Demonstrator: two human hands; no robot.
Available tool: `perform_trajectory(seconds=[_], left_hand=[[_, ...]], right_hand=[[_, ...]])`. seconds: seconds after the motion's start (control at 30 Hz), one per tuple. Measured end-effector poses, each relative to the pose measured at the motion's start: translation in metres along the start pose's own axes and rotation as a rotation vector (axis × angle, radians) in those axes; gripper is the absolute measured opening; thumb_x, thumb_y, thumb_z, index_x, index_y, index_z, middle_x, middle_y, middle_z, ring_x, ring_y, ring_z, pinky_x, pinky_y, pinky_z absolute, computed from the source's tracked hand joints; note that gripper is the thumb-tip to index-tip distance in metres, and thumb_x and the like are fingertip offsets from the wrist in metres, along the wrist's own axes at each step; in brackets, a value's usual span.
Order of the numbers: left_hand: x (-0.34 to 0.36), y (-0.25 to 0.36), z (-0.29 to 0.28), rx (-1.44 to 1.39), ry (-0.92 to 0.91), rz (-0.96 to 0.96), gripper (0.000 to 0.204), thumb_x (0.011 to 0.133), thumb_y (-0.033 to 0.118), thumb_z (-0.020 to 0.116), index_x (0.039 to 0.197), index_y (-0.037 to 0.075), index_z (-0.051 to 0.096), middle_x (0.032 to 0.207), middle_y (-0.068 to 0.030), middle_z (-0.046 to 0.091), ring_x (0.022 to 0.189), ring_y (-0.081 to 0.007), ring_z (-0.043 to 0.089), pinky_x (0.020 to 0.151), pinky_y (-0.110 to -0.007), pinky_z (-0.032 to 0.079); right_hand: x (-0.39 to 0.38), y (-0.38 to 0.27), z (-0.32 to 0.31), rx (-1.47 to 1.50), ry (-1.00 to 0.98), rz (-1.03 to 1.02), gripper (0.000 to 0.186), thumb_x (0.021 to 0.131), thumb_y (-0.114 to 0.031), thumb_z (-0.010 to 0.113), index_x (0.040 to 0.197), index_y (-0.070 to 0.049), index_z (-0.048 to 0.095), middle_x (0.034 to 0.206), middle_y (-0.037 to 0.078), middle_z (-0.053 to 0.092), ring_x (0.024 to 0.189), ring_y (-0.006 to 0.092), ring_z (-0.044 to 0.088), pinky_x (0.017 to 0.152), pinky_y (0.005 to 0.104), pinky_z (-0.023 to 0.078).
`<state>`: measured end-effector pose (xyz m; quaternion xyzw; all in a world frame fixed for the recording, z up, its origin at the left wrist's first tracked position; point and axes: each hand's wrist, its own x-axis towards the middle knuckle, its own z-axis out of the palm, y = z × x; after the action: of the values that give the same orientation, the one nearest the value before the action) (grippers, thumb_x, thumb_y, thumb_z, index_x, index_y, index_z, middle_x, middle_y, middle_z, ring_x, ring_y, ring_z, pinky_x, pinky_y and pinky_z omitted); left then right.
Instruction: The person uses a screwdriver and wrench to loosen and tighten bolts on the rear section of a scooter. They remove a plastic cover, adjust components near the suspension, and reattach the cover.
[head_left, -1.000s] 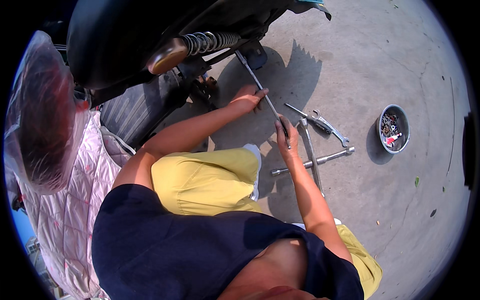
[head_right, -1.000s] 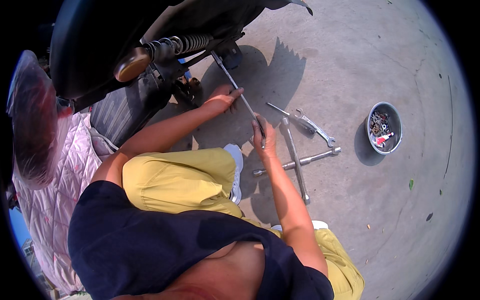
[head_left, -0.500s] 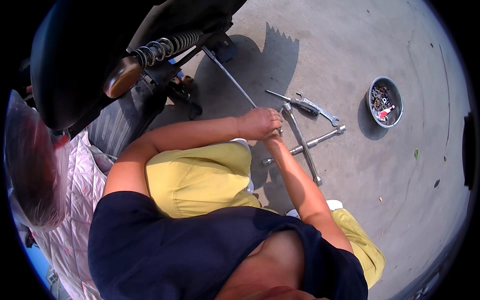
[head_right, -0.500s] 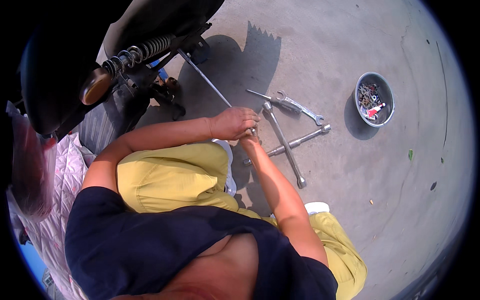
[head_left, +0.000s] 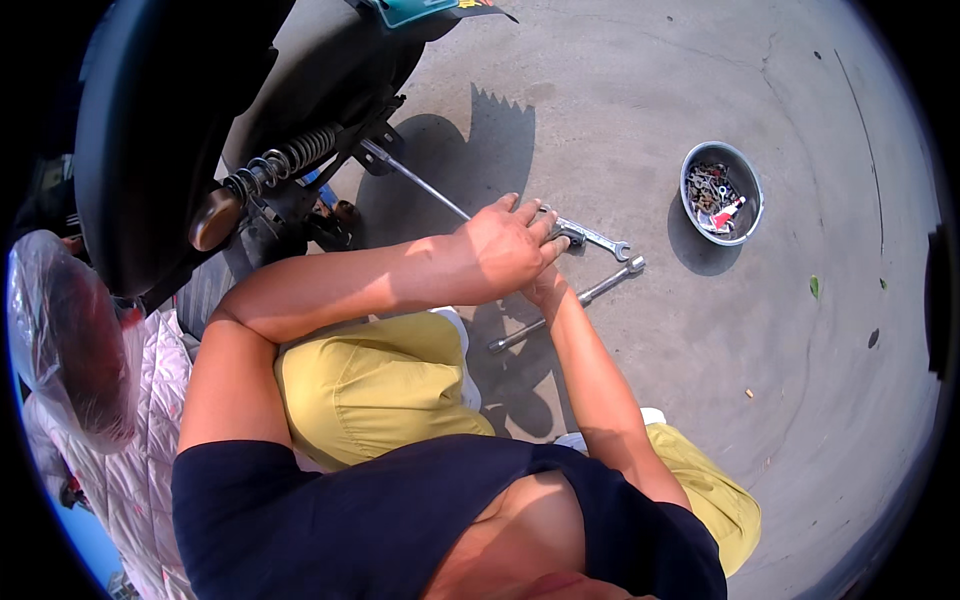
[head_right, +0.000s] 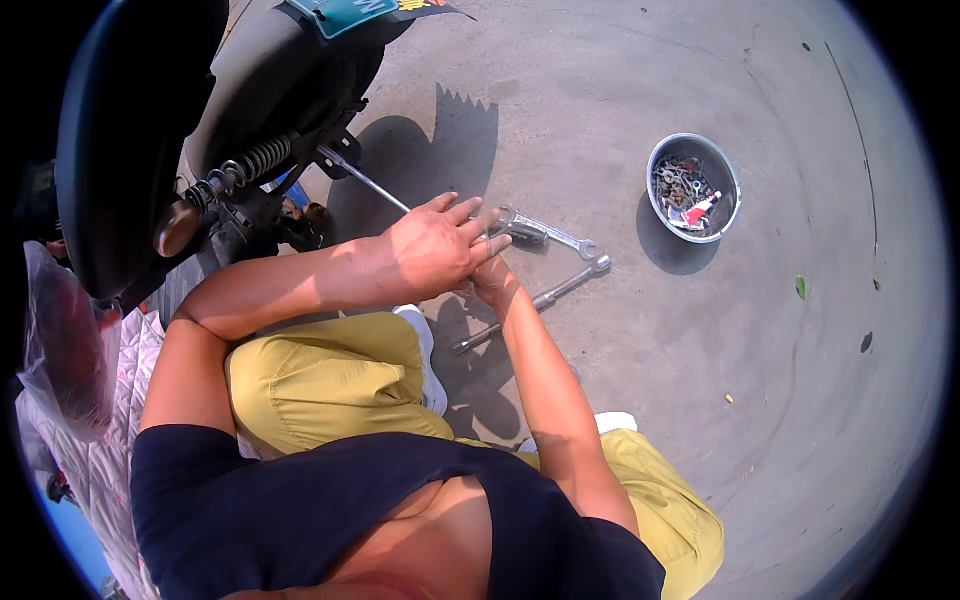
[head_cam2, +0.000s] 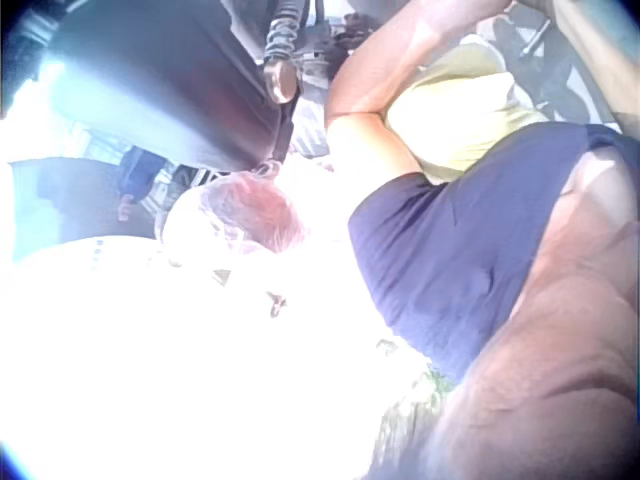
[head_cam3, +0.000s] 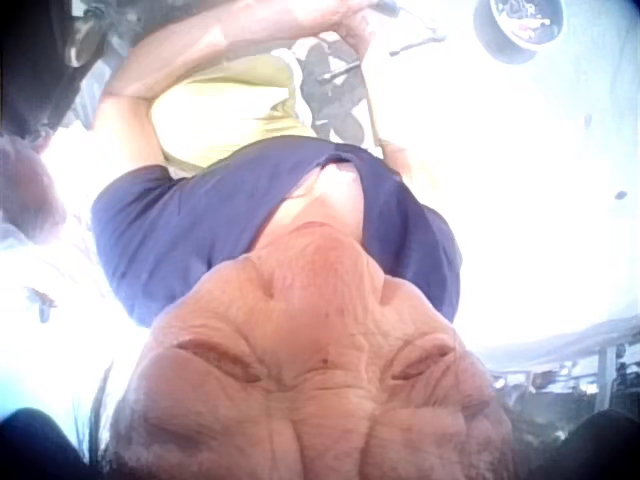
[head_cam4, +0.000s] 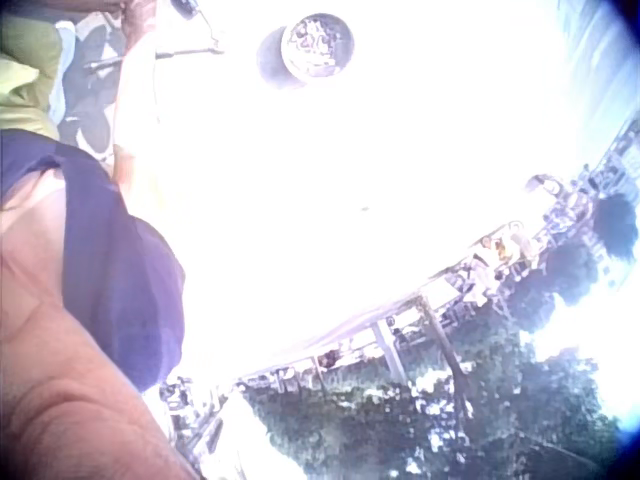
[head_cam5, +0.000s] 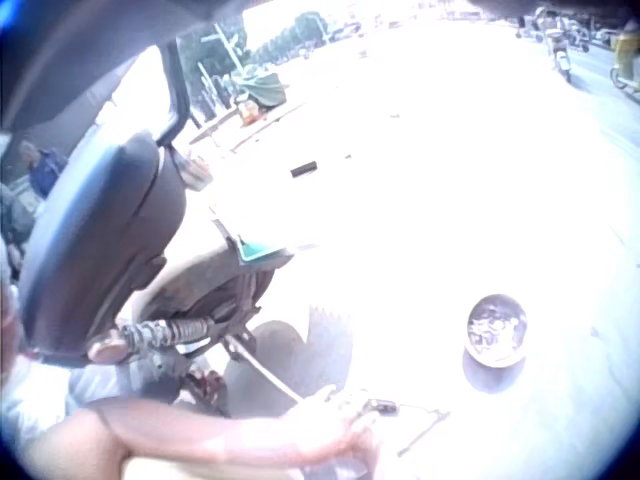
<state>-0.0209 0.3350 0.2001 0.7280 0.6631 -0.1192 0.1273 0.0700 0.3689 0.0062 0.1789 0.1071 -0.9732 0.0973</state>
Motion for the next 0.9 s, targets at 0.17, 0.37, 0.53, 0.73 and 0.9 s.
perform_trajectory(seconds=[0.17, 0.37, 0.53, 0.73, 0.9], left_hand=[[0.012, 0.114, -0.128, 0.001, -0.114, 0.398, 0.046, 0.082, 0.023, 0.054, 0.124, 0.003, 0.055, 0.125, -0.0134, 0.056, 0.120, -0.0287, 0.051, 0.102, -0.044, 0.040], [0.064, 0.159, -0.174, 0.103, -0.109, 0.592, 0.041, 0.087, 0.028, 0.051, 0.121, 0.006, 0.058, 0.121, -0.0089, 0.059, 0.113, -0.0207, 0.054, 0.098, -0.037, 0.039], [0.036, 0.164, -0.204, -0.027, -0.076, 0.264, 0.036, 0.084, 0.023, 0.056, 0.115, 0.005, 0.060, 0.118, -0.0092, 0.060, 0.111, -0.0234, 0.055, 0.096, -0.037, 0.043], [-0.077, 0.134, -0.200, 0.012, -0.116, -0.447, 0.030, 0.080, 0.018, 0.062, 0.108, 0.005, 0.062, 0.115, -0.0095, 0.061, 0.108, -0.0267, 0.057, 0.092, -0.037, 0.046], [-0.270, 0.048, -0.046, -0.459, 0.425, -1.397, 0.031, 0.093, 0.027, 0.054, 0.109, 0.001, 0.063, 0.102, -0.0143, 0.067, 0.093, -0.0271, 0.064, 0.083, -0.033, 0.049]], right_hand=[[-0.007, -0.068, -0.054, 0.012, 0.083, -0.109, 0.034, 0.097, -0.032, 0.051, 0.104, 0.001, 0.059, 0.052, -0.007, 0.026, 0.047, 0.0056, 0.029, 0.060, 0.0248, 0.043], [0.008, -0.100, -0.097, 0.270, 0.390, -0.309, 0.036, 0.097, -0.030, 0.048, 0.110, 0.003, 0.055, 0.054, -0.005, 0.024, 0.046, 0.0080, 0.025, 0.061, 0.0289, 0.040], [0.026, -0.097, -0.114, 0.477, 0.555, -0.334, 0.023, 0.093, -0.018, 0.042, 0.081, -0.002, 0.052, 0.049, 0.000, 0.028, 0.045, 0.0134, 0.032, 0.067, 0.0337, 0.043], [0.040, -0.099, -0.149, 0.309, 0.793, -0.389, 0.021, 0.093, -0.012, 0.030, 0.083, 0.004, 0.039, 0.087, 0.020, 0.049, 0.081, 0.0369, 0.057, 0.089, 0.0566, 0.048], [0.009, -0.120, -0.174, 0.025, 0.766, -0.234, 0.042, 0.100, -0.021, 0.024, 0.111, 0.018, 0.038, 0.118, 0.031, 0.051, 0.111, 0.0468, 0.053, 0.095, 0.0592, 0.046]])
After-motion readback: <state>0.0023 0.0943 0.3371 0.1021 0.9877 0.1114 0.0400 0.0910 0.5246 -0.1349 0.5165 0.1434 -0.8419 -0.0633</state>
